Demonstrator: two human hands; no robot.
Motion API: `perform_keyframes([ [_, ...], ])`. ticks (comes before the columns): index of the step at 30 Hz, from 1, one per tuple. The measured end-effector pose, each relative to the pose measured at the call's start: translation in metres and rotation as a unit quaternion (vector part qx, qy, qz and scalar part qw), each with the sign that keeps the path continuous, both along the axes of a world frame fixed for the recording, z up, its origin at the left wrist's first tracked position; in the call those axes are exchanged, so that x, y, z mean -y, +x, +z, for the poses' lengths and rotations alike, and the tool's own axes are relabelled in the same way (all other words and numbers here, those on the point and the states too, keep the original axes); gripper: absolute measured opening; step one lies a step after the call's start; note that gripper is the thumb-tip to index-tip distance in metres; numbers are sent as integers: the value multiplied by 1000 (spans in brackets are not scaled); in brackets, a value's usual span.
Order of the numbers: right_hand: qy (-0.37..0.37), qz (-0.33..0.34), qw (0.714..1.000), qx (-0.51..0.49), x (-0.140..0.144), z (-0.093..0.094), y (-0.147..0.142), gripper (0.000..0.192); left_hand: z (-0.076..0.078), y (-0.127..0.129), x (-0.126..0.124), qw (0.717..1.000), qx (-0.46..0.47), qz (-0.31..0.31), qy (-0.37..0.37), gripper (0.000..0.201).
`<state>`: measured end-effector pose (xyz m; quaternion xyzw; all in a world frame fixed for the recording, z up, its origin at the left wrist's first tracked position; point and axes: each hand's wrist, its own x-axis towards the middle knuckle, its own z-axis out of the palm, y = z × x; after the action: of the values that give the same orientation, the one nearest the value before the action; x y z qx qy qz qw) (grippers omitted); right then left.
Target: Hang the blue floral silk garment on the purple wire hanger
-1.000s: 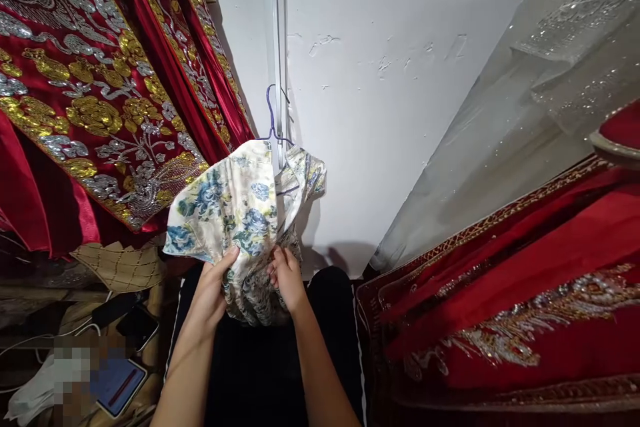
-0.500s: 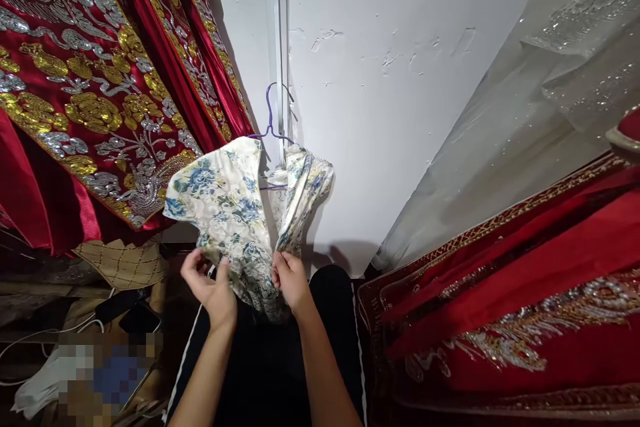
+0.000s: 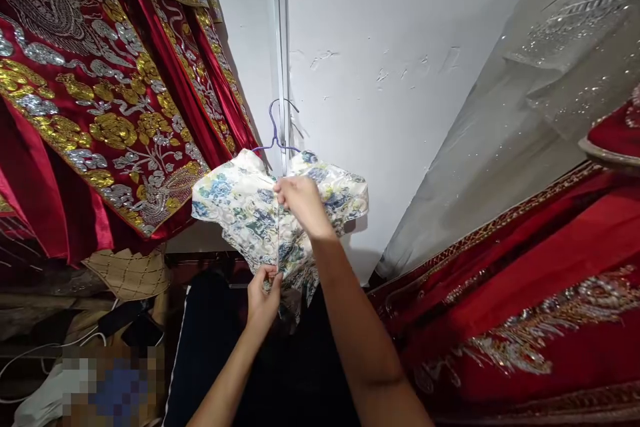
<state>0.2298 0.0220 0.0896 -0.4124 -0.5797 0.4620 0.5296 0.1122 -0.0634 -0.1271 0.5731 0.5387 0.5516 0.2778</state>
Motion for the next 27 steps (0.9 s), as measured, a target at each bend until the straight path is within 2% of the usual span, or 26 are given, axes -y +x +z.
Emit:
perform_keyframes([
  [2,4,21,1000,-23,-12,29,0,21,-8,-1,-2,999,-22,-31,10,12],
  [3,4,23,999,-33,-15,37,0,21,-11,-2,-3,998,-33,-50,15,11],
  [5,13,15,999,-48,-16,40,0,18,-10,-6,-6,995,-51,-86,20,9],
  [7,29,9,998,-56,-12,32,1,14,5,-11,-13,992,-51,-110,23,5],
  [9,48,3,998,-48,-5,23,2,13,39,-16,-23,991,-13,-123,52,9],
  [12,79,-22,997,-8,8,19,0,15,114,-23,-44,980,73,-92,159,40],
  [14,96,-17,995,1,13,23,-2,16,164,-27,-62,969,40,-70,233,44],
  [15,101,-7,995,-4,14,25,-3,17,185,-28,-70,962,2,-68,266,40],
  [17,110,8,994,-22,10,24,-6,19,212,-28,-85,942,-90,-68,315,27],
  [20,125,-38,991,-3,-6,2,-8,22,227,-28,-96,915,-183,-51,355,23],
  [22,115,-77,989,47,-16,-24,-9,22,229,-37,-98,910,-177,-10,376,21],
  [23,98,-88,989,65,-19,-38,-9,22,231,-46,-98,913,-147,21,379,20],
  [25,50,-94,993,55,-17,-67,-7,23,231,-74,-101,930,-13,74,360,20],
  [26,24,-98,994,31,-12,-79,-5,23,228,-91,-102,936,65,85,335,20],
  [27,1,-103,995,1,-4,-90,-3,22,223,-109,-103,937,153,72,305,20],
])
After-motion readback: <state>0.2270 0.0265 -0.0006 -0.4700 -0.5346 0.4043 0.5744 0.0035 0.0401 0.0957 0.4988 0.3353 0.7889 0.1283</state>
